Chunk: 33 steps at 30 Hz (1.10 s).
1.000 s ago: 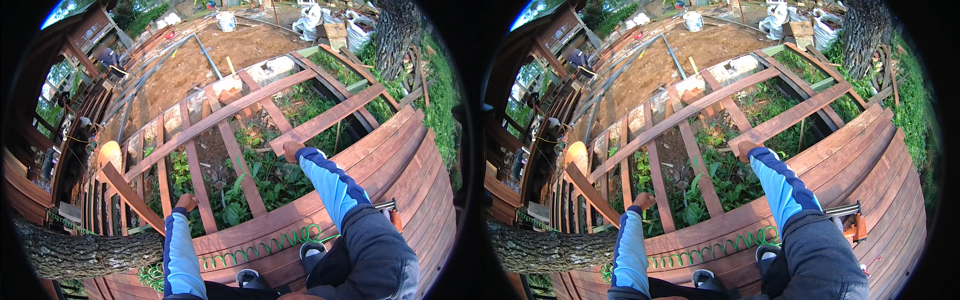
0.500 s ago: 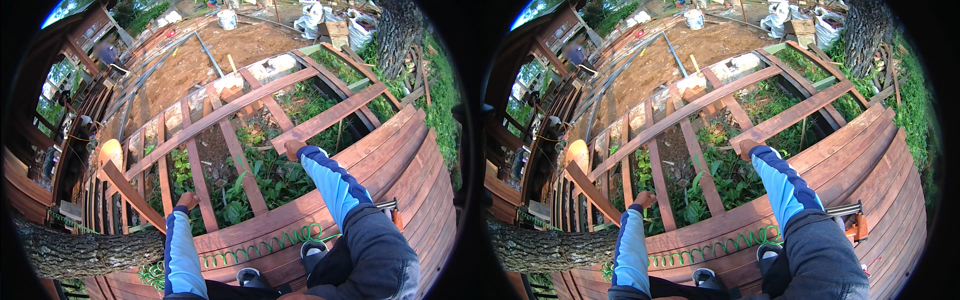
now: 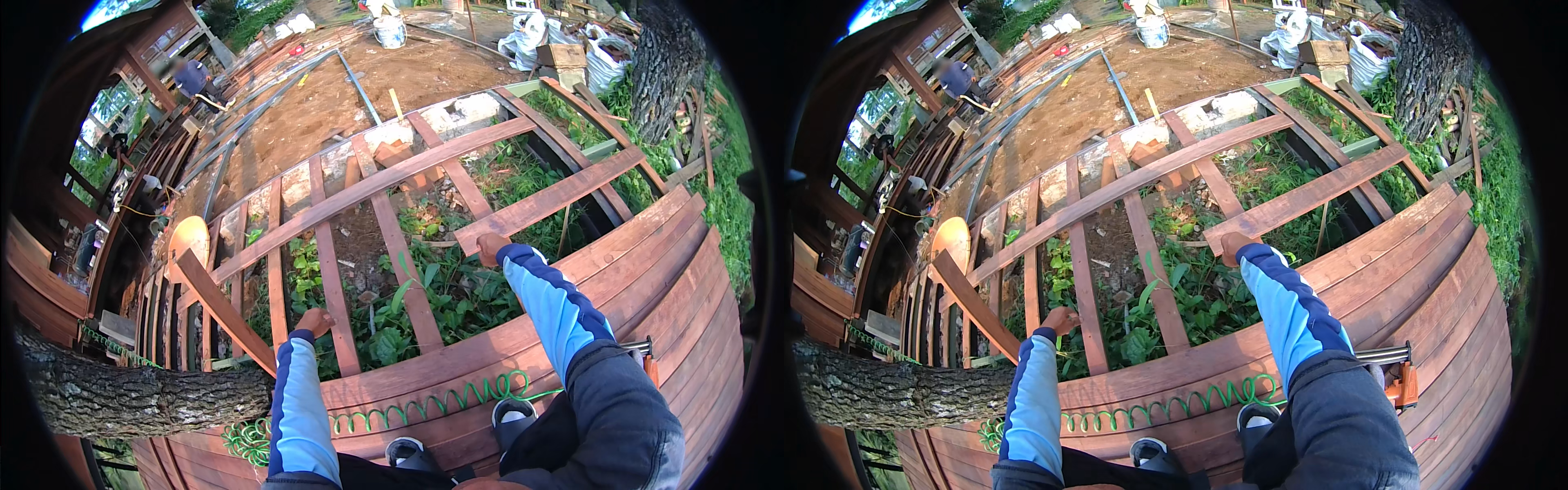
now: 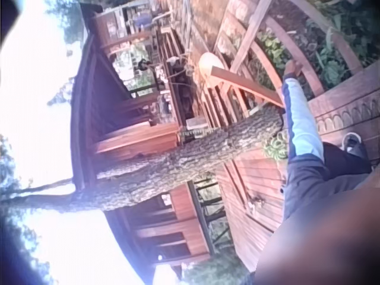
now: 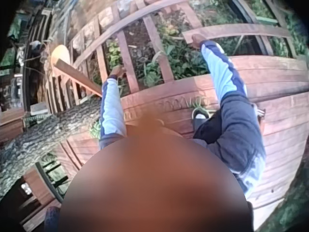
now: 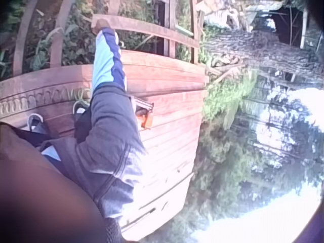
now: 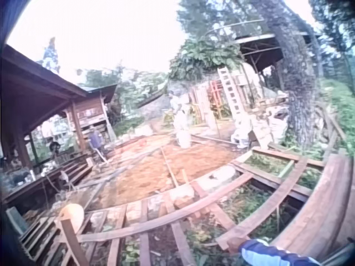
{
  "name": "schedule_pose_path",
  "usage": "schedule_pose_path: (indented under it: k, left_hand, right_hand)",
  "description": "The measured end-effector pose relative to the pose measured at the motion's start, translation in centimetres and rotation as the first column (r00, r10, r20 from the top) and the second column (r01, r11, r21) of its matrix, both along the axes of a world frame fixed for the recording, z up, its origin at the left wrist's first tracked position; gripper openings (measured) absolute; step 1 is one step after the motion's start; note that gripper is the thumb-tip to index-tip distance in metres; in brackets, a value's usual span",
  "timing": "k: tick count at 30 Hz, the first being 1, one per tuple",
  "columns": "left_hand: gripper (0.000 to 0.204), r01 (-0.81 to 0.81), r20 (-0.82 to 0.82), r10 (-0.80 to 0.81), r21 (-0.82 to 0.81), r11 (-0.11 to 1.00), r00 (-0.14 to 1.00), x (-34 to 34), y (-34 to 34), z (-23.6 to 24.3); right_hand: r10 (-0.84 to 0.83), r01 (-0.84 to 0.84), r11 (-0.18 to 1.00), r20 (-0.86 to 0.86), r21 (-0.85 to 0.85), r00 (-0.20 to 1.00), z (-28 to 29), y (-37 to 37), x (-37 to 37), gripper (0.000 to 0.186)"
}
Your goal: The person installs wooden planks on an outdoor deck frame using a pneumatic nail gun. They position each plank, drive nails along its length, and occasionally use a small wooden spacer to maintain consistent gaps between boards.
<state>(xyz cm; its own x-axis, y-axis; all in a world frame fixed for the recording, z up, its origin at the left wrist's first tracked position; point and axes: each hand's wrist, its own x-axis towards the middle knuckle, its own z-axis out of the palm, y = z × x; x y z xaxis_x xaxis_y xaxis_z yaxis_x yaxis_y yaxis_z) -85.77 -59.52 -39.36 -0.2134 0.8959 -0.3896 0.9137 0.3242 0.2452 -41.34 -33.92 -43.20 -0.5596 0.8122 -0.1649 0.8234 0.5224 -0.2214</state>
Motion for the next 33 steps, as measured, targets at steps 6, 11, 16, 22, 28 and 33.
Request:
schedule_pose_path:
  k: [6,11,16,22,28,33]
  left_hand:
    - [0.036,0.018,-0.038,-0.017,0.031,0.999,0.999,0.4,-0.2,0.1]
    - [0.038,0.022,-0.030,-0.022,0.011,1.000,0.999,0.5,-0.3,0.1]
    - [0.038,-0.020,-0.008,0.020,-0.028,0.999,1.000,0.6,-0.1,0.3]
    - [0.042,-0.030,-0.001,0.030,-0.022,0.999,1.000,0.5,0.0,0.2]
    - [0.040,-0.024,-0.014,0.023,-0.039,0.999,1.000,0.6,0.0,0.3]
    - [0.040,-0.026,-0.048,0.023,-0.060,0.998,0.999,1.1,0.0,0.7]
  right_hand:
    - [-0.034,0.034,0.999,0.023,-0.005,0.999,1.3,-0.6,0.1,0.016]
    - [0.000,-0.005,0.990,-0.035,-0.142,0.999,3.0,-1.1,0.3,0.035]
    - [0.025,-0.026,0.997,-0.007,-0.078,1.000,1.0,-0.3,0.3,0.034]
    - [0.026,-0.026,1.000,0.015,-0.017,1.000,-0.7,0.5,0.4,0.023]
    - [0.016,-0.018,0.998,-0.039,-0.052,0.999,0.2,0.1,0.5,0.026]
    - [0.039,-0.044,0.997,-0.071,-0.063,0.997,0.6,-0.1,0.6,0.027]
